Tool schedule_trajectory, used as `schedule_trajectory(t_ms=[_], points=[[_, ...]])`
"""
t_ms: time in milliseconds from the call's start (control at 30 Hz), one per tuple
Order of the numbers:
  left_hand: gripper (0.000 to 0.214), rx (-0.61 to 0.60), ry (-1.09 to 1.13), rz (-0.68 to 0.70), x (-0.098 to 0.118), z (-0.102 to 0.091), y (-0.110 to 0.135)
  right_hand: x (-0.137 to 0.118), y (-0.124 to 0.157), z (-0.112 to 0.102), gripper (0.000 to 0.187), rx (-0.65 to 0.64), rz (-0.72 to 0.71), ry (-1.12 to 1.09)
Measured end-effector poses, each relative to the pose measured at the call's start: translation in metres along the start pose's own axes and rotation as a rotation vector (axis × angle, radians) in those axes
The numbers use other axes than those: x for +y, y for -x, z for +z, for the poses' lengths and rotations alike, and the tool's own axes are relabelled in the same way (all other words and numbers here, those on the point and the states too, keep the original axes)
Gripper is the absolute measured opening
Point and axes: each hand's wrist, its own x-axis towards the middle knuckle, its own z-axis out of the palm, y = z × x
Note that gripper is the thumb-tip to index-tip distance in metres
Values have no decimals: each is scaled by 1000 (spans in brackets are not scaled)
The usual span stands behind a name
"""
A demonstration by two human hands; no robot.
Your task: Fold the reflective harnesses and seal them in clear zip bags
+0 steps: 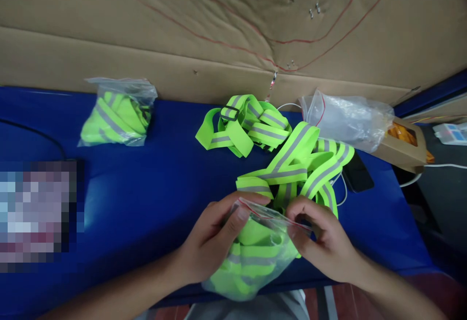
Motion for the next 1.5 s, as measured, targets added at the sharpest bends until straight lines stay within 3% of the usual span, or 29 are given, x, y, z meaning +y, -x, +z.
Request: schedule_trajectory(t_ms=[300,500,667,867,1133,1500], points=[[49,-90,97,-102,-6,0,6,0,1,1,12,-43,42,-31],[39,-202,13,37,-9,-2,5,-2,1,0,16,-65,36,-35],[61,-287,-122,82,-7,-4,5,-1,3,1,17,-62,51,-54],[65,-293,-225,115,-8,-3,6,-2,5,2,14,-79,58,-70],[68,-308,-296,50,-6,1,9,-5,0,2,14,-97,63,-81],[83,-434,-327,-4,-4,4,10,-4,1,6,18,-117,18,-64]])
